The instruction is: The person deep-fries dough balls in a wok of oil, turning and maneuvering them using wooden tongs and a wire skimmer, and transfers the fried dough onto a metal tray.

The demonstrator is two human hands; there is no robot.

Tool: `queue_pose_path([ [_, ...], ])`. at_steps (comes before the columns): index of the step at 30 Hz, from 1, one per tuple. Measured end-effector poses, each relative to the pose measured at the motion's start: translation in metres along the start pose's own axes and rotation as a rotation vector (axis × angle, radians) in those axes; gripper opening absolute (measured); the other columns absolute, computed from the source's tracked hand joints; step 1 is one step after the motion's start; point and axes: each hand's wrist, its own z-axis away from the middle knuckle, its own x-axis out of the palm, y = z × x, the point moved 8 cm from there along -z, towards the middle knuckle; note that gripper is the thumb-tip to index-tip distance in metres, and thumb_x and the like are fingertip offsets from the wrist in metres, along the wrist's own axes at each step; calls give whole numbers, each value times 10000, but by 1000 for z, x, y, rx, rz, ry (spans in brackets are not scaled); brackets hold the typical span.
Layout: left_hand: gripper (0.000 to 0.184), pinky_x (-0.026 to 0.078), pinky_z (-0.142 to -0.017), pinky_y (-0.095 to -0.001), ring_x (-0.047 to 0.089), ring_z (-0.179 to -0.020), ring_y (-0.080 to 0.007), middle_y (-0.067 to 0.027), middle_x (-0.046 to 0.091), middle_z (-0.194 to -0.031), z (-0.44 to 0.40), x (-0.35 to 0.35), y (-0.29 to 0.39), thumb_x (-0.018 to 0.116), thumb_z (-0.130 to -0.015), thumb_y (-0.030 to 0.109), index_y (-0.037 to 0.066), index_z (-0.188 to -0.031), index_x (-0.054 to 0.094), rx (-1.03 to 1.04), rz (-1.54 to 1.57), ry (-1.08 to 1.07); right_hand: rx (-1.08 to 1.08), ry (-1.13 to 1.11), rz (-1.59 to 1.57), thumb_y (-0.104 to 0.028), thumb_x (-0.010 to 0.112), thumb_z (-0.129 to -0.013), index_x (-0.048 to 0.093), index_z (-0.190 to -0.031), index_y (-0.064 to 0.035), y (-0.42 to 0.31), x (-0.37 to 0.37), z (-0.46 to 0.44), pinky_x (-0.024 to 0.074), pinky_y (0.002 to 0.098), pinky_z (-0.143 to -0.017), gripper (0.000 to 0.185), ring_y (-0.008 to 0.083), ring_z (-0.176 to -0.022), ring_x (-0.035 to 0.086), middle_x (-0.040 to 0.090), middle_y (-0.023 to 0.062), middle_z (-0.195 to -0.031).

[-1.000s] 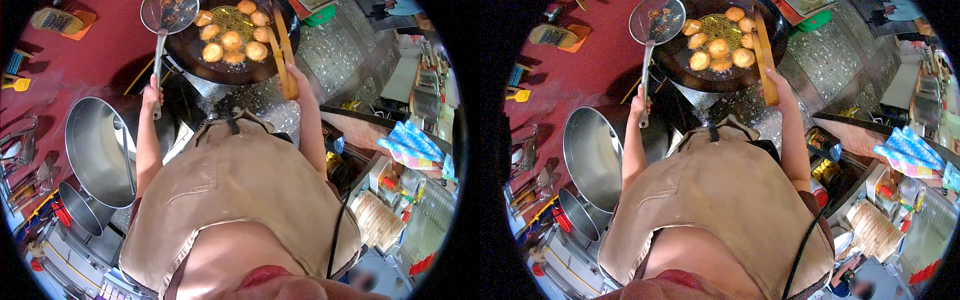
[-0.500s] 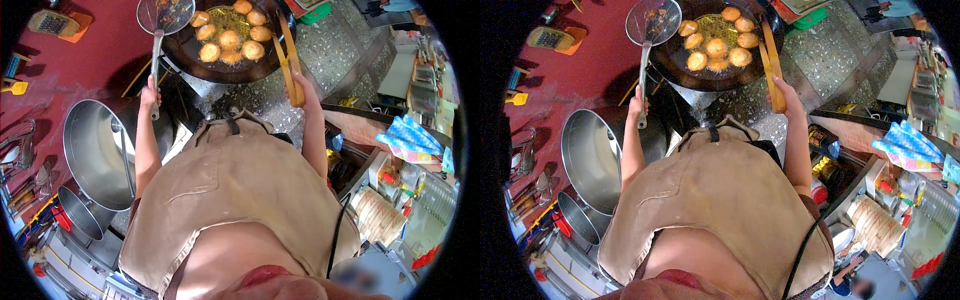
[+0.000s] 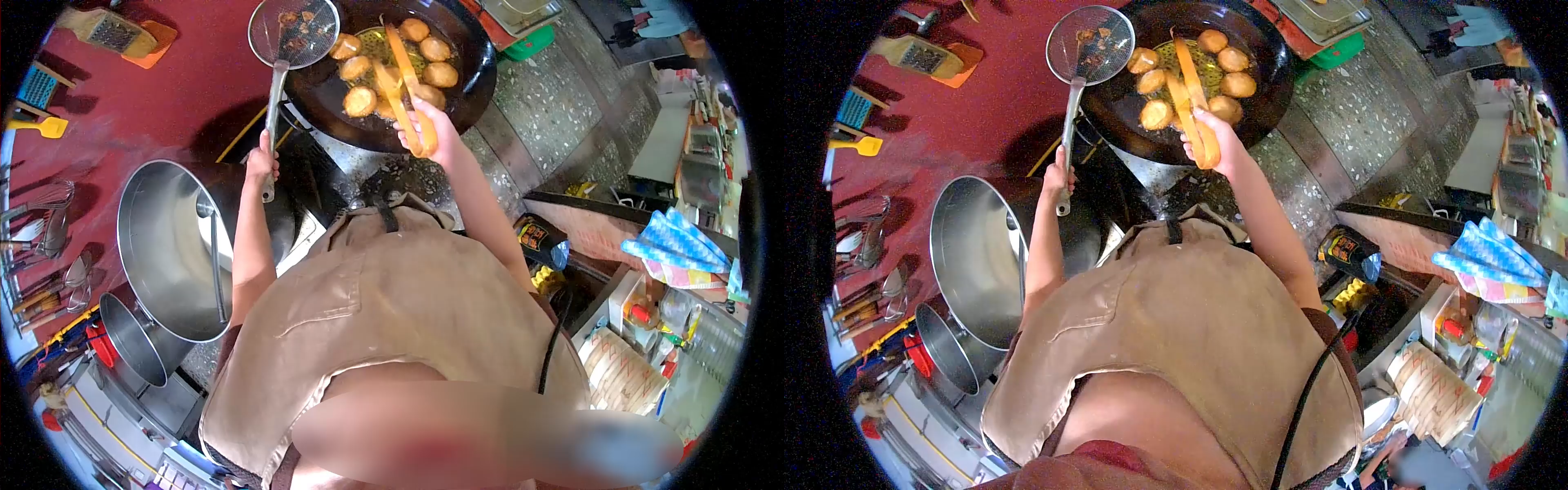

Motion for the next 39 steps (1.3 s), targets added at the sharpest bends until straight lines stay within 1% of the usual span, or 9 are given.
queue_pose_path([
  [4,765,442,-454,-344,528,-468,-213,-95,512,-561,5,-2,2,293,-809,706,-17,-715,528,-22,-42,18,-54,204,234,-392,649,-773,533,-978,-58,-24,-18,-27,483,265,-544,409,141,-594,545,538,55,-756],
  [7,758,441,-453,-343,527,-466,-212,-94,515,-563,2,-1,-3,290,-815,699,-13,-711,531,-49,-32,5,-46,290,513,-405,687,-728,554,-965,-52,-45,-33,-32,465,237,-552,446,129,-613,542,548,55,-784],
  [16,748,422,-416,-329,509,-433,-198,-86,493,-527,12,-2,-1,298,-812,698,-5,-690,523,-40,-9,29,151,195,572,-388,705,-713,569,-932,-3,-62,-44,-82,470,256,-524,463,142,-608,543,559,71,-762],
  [19,747,415,-407,-321,501,-422,-196,-85,485,-514,17,-3,1,304,-810,700,-4,-685,520,-63,0,33,135,174,537,-333,722,-708,566,-930,-8,-67,-43,-99,441,257,-473,423,142,-539,522,565,102,-770],
  [23,739,414,-403,-317,504,-418,-196,-80,483,-505,12,-1,-11,303,-819,691,-4,-687,519,-99,30,29,132,176,679,-362,702,-724,576,-970,-3,-78,-46,-99,460,254,-504,453,144,-576,539,569,88,-776],
  [26,736,415,-403,-319,501,-416,-193,-80,487,-513,13,-3,-7,297,-824,687,-2,-698,521,-106,17,32,201,-11,603,-341,693,-732,589,-972,-13,-80,-57,-102,451,249,-500,420,150,-575,542,579,71,-787],
  [30,734,406,-394,-321,485,-408,-191,-75,475,-503,18,1,-8,303,-820,693,6,-681,521,-101,44,18,178,94,802,-339,700,-728,595,-941,-6,-89,-49,-114,441,234,-490,409,131,-564,530,581,62,-765],
  [37,713,384,-380,-311,455,-394,-173,-61,459,-497,20,0,-7,326,-817,689,14,-678,509,-85,75,17,223,29,757,-329,676,-754,597,-937,-13,-83,-54,-127,436,233,-494,374,136,-543,526,590,62,-772],
  [39,706,380,-377,-307,448,-391,-167,-57,459,-501,20,-4,-6,333,-819,684,15,-680,509,-84,108,18,247,-77,741,-331,668,-760,600,-935,-19,-81,-50,-125,440,237,-502,364,130,-548,524,594,63,-775],
])
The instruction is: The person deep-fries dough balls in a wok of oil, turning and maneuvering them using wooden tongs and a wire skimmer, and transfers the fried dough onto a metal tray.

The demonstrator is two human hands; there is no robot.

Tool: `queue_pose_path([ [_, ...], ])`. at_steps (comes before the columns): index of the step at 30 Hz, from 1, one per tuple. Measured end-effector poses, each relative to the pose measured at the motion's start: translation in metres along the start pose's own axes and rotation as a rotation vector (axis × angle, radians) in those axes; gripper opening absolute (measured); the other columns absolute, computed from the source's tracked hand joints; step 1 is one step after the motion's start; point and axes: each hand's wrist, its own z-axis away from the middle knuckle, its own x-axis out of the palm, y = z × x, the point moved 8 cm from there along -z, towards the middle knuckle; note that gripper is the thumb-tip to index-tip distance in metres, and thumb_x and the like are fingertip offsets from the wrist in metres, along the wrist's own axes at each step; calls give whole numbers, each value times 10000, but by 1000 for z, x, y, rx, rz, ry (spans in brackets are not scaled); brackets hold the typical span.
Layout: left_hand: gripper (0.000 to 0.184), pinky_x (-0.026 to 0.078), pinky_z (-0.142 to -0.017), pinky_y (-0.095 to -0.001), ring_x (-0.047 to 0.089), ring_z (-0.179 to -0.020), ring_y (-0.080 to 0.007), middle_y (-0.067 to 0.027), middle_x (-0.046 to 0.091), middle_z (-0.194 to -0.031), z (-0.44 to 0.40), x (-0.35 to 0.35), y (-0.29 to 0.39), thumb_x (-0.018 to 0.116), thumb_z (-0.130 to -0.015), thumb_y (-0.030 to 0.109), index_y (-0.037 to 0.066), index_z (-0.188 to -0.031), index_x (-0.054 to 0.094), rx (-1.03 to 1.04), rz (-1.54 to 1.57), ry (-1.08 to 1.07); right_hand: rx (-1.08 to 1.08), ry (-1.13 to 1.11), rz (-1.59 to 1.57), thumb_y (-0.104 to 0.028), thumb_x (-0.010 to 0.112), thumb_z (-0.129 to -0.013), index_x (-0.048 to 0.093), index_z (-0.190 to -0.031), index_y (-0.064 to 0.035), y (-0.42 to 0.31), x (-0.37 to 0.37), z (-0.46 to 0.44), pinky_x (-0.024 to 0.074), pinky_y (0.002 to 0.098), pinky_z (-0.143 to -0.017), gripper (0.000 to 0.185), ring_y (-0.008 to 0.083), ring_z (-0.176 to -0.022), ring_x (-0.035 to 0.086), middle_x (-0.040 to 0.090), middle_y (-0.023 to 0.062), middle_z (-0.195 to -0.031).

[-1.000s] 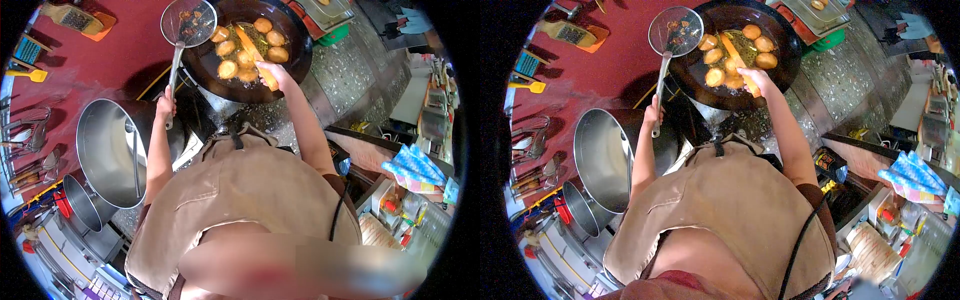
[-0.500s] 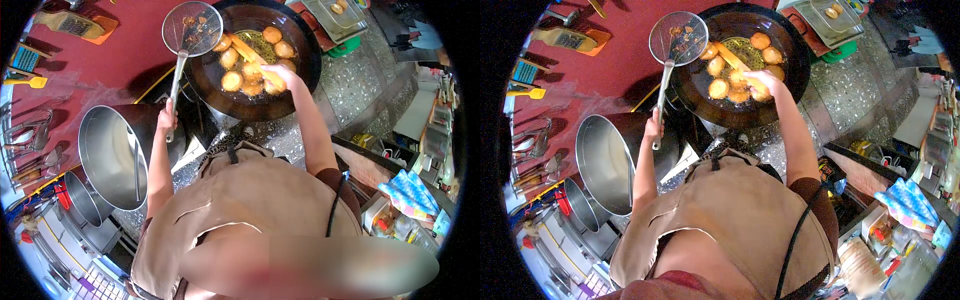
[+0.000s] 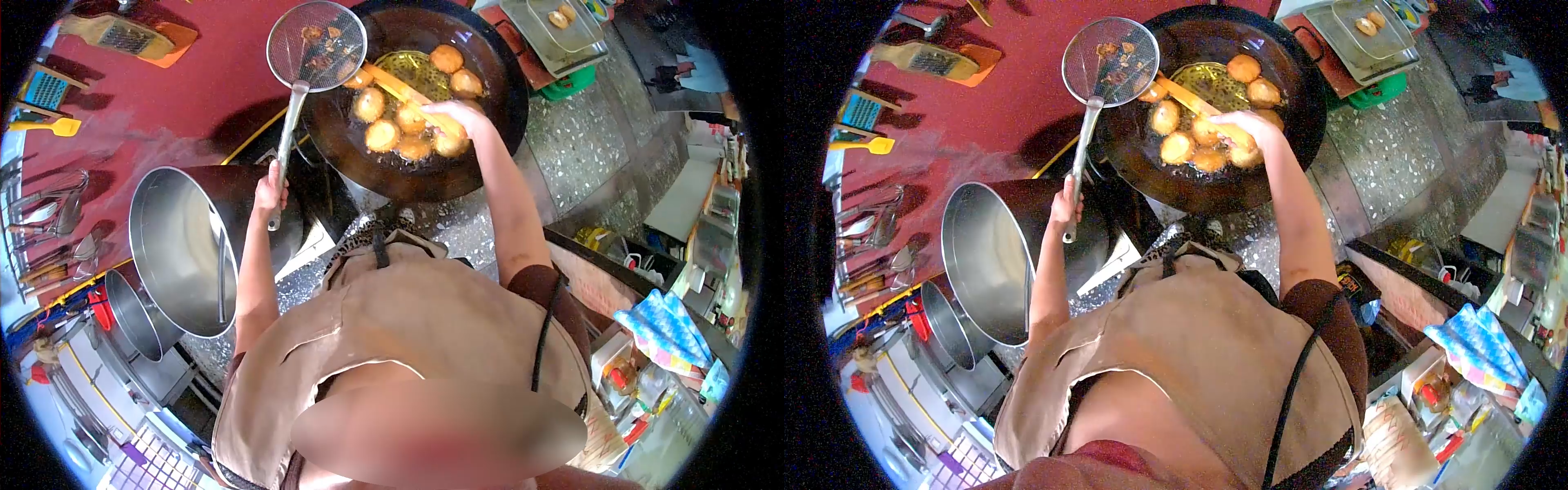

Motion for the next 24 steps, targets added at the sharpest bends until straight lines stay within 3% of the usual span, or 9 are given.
queue_pose_path([
  [4,654,366,-375,-266,432,-396,-122,-21,454,-516,22,-6,17,360,-830,664,40,-715,519,27,16,-12,-51,-75,-20,-331,669,-758,601,-925,-24,-7,10,14,441,241,-507,356,125,-566,524,593,58,-767],
  [6,624,366,-373,-256,432,-400,-111,-20,460,-519,25,-7,23,382,-845,631,34,-728,521,59,15,-35,39,123,16,-301,665,-765,599,-939,-14,-8,12,16,437,247,-504,342,129,-575,523,591,64,-770],
  [11,517,361,-372,-244,431,-399,-103,-15,457,-512,36,-9,38,460,-870,526,26,-755,520,155,46,-25,21,-44,89,-334,704,-723,600,-898,-33,2,7,1,429,234,-508,363,127,-561,514,573,55,-743],
  [14,480,360,-375,-241,437,-397,-101,-18,463,-511,46,-12,49,485,-877,485,25,-747,521,177,72,-3,-2,51,68,-325,679,-746,601,-896,-38,-1,10,-5,422,237,-500,334,119,-545,498,554,35,-710],
  [18,469,368,-395,-230,436,-419,-90,-9,461,-529,59,-19,64,451,-895,479,27,-789,519,192,-43,20,0,4,27,-339,703,-720,594,-841,-51,-3,21,7,415,229,-479,331,113,-532,498,564,35,-713],
  [20,420,391,-405,-241,481,-441,-100,-25,489,-542,64,-17,70,518,-883,414,16,-747,516,220,19,13,29,0,-87,-339,694,-732,582,-878,-40,10,21,4,429,229,-492,351,121,-532,502,570,48,-742],
  [21,343,418,-424,-245,505,-474,-104,-40,512,-593,60,-13,66,539,-889,330,4,-791,501,212,53,-48,26,1,-84,-339,694,-732,582,-878,-40,12,22,9,429,229,-492,351,121,-532,502,570,48,-742],
  [24,291,434,-433,-243,523,-502,-106,-54,526,-647,62,-5,60,546,-891,271,-8,-843,478,251,140,-116,67,11,-204,-338,683,-744,569,-930,-32,25,24,30,441,233,-506,376,129,-556,512,576,59,-780],
])
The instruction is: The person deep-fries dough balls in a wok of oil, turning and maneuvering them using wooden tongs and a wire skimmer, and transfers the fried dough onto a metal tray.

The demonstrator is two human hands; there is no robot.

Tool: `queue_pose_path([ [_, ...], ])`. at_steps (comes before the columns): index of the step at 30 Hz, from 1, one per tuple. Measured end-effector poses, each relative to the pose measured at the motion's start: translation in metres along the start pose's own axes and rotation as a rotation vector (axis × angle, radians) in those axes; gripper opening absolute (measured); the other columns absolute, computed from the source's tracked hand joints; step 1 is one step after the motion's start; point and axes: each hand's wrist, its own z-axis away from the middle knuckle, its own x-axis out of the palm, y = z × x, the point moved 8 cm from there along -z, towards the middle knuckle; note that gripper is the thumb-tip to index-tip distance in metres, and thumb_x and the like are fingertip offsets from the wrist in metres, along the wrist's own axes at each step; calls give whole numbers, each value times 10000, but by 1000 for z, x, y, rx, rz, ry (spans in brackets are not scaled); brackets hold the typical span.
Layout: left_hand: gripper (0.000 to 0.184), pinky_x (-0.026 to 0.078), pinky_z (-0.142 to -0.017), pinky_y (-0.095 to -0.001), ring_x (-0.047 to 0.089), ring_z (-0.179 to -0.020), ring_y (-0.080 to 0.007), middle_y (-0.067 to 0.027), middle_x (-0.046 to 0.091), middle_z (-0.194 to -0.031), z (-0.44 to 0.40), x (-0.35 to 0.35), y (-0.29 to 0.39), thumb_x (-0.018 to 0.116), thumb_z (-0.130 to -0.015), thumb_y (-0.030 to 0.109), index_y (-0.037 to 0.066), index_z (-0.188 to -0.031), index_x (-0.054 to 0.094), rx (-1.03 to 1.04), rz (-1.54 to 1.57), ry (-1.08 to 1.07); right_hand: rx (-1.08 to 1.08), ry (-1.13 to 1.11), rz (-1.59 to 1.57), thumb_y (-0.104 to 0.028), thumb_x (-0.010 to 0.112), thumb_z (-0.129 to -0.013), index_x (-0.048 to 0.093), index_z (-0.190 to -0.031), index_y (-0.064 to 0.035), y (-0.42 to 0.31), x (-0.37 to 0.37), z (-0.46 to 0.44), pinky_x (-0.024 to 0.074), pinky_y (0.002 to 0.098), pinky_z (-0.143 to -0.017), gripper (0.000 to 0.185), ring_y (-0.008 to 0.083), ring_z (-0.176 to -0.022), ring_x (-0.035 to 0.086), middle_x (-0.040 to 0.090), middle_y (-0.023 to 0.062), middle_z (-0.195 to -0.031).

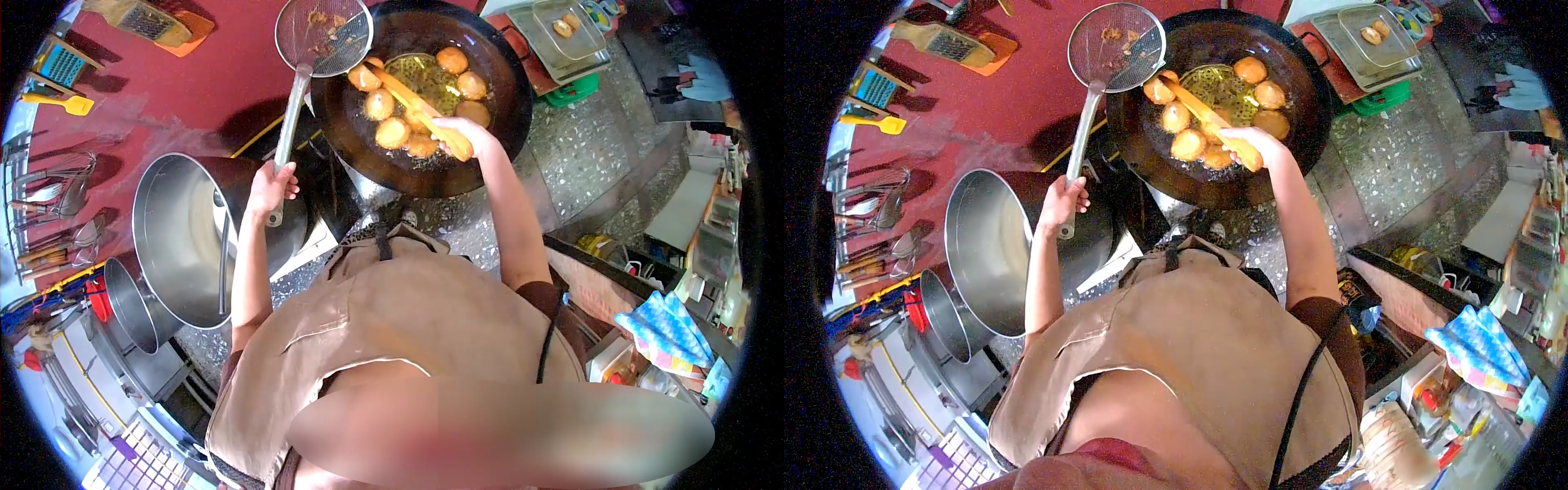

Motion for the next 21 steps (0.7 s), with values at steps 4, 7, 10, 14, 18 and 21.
queue_pose_path([
  [4,236,427,-422,-249,499,-499,-100,-51,509,-670,7,6,2,541,-890,208,-12,-869,458,-4,-50,-40,-140,-7,-54,-331,675,-749,558,-1011,-28,15,-15,32,447,237,-512,418,127,-604,518,579,64,-810],
  [7,220,423,-422,-252,483,-495,-96,-42,501,-672,15,14,6,541,-887,191,-11,-867,456,-23,-89,-91,-224,169,-87,-281,656,-750,549,-1058,-18,17,-19,79,448,233,-513,419,125,-602,521,554,42,-792],
  [10,206,432,-434,-246,493,-519,-97,-33,502,-673,24,31,3,538,-886,185,-6,-863,464,-69,-100,-195,-331,167,-92,-270,657,-748,557,-1052,-18,16,-15,98,441,230,-510,407,126,-608,522,540,34,-779],
  [14,164,460,-470,-249,509,-550,-104,-21,505,-676,44,64,5,541,-878,174,20,-858,488,-116,167,-429,-485,466,203,-298,705,-716,565,-1045,4,14,0,104,478,277,-609,468,151,-692,583,608,43,-869],
  [18,182,431,-443,-226,487,-531,-86,-5,499,-672,61,84,9,562,-863,195,29,-846,488,-134,159,-494,-554,1045,1148,-363,761,-601,437,-1210,18,16,48,138,494,384,-737,788,339,-861,599,580,187,-986],
  [21,150,367,-390,-186,439,-492,-49,14,475,-669,69,92,10,551,-870,181,50,-851,479,-151,183,-510,-481,987,1192,-405,754,-581,358,-1259,5,37,59,140,495,402,-751,886,347,-906,579,533,200,-1046],
])
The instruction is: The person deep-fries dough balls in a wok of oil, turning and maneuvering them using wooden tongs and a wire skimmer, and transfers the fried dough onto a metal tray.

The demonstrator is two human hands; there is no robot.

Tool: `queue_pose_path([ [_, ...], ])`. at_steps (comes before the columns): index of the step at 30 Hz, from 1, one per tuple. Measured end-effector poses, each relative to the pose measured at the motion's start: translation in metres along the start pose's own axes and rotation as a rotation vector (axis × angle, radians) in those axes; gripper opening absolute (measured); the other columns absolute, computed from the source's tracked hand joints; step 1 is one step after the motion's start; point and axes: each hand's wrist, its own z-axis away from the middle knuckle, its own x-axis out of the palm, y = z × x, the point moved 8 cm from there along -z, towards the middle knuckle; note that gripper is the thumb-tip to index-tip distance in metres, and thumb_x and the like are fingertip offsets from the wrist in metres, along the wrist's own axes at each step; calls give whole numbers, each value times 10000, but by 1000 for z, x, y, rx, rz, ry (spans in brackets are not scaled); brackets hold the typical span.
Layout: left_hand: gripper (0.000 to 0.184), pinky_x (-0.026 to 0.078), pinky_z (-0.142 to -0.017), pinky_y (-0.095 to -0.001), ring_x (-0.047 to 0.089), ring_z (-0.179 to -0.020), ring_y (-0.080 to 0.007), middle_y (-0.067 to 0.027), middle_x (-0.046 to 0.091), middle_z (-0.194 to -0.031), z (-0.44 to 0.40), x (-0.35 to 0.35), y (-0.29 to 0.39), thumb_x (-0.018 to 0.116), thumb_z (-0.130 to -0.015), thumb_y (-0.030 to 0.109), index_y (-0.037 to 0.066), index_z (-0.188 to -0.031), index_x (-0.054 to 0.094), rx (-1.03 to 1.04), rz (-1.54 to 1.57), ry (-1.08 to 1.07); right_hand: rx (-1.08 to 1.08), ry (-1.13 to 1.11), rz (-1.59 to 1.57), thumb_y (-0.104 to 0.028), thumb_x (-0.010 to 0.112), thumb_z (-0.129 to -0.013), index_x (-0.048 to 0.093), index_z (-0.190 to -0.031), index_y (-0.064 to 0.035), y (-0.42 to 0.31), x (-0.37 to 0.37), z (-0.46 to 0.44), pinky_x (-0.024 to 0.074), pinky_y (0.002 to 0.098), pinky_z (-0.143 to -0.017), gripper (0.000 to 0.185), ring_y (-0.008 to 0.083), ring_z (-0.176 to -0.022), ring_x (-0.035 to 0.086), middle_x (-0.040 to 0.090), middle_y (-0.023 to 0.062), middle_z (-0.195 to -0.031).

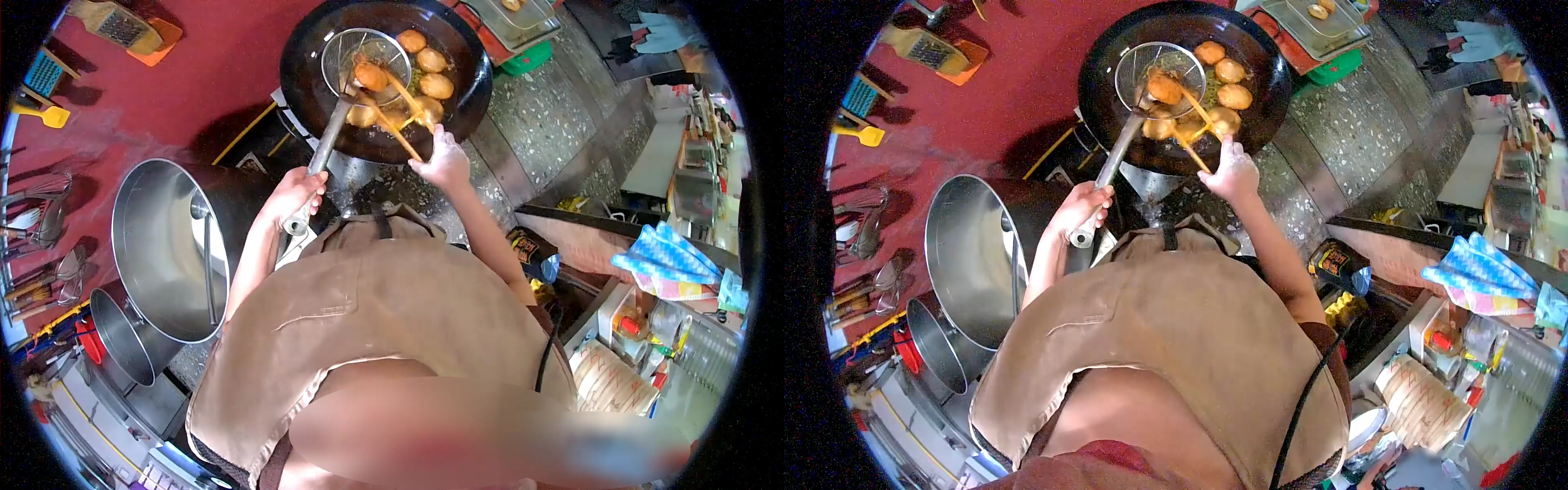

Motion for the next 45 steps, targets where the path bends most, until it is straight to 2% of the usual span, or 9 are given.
queue_pose_path([
  [5,147,356,-379,-185,431,-482,-47,16,471,-667,5,-3,-12,550,-871,178,53,-883,473,-37,47,3,-20,5,-291,-441,753,-571,404,-1206,-50,7,-16,25,456,452,-793,823,394,-942,550,546,244,-1008],
  [9,147,372,-395,-215,437,-471,-67,6,466,-638,9,-13,-14,537,-869,162,43,-819,468,52,29,50,124,19,-199,-528,707,-595,388,-1259,-24,42,-25,37,431,428,-859,892,393,-1027,524,526,249,-1122],
  [12,154,370,-397,-212,429,-463,-64,8,455,-633,15,-23,-9,527,-880,171,39,-831,464,99,17,128,136,-50,-164,-515,693,-605,401,-1246,-5,47,-42,48,437,418,-853,870,367,-1015,539,545,233,-1102],
  [15,162,369,-405,-208,430,-472,-65,-1,464,-643,20,-39,-7,516,-889,181,33,-847,464,108,-31,216,155,-135,58,-468,694,-601,422,-1226,5,42,-50,56,456,404,-823,830,340,-987,560,571,218,-1056],
  [17,153,372,-411,-209,433,-480,-66,-2,471,-649,23,-48,-7,511,-891,174,30,-857,476,134,-14,236,61,-193,192,-417,691,-602,450,-1184,4,30,-48,55,478,394,-785,757,320,-956,578,587,199,-1019],
  [23,151,372,-412,-206,433,-477,-61,0,471,-645,39,-60,-15,505,-894,171,46,-822,459,127,38,269,43,-218,356,-399,678,-628,477,-1116,-8,18,-43,40,496,379,-768,657,298,-937,594,586,175,-1028],
  [35,184,367,-406,-204,430,-469,-59,9,471,-654,48,-58,-23,523,-895,215,60,-821,458,174,65,283,22,-229,265,-421,714,-603,425,-1195,21,-5,-10,23,499,375,-786,793,306,-957,592,554,185,-1091],
  [40,188,375,-408,-203,438,-472,-60,4,481,-653,45,-56,-25,540,-887,212,59,-822,452,169,81,283,52,-288,257,-398,702,-616,410,-1205,-9,-5,14,13,465,367,-853,764,302,-1022,557,533,149,-1137],
  [45,185,381,-407,-201,446,-469,-60,5,489,-650,40,-56,-27,542,-886,214,62,-816,462,175,72,278,45,-294,260,-390,690,-630,410,-1213,1,-10,22,5,463,355,-856,755,292,-1016,563,537,158,-1138],
])
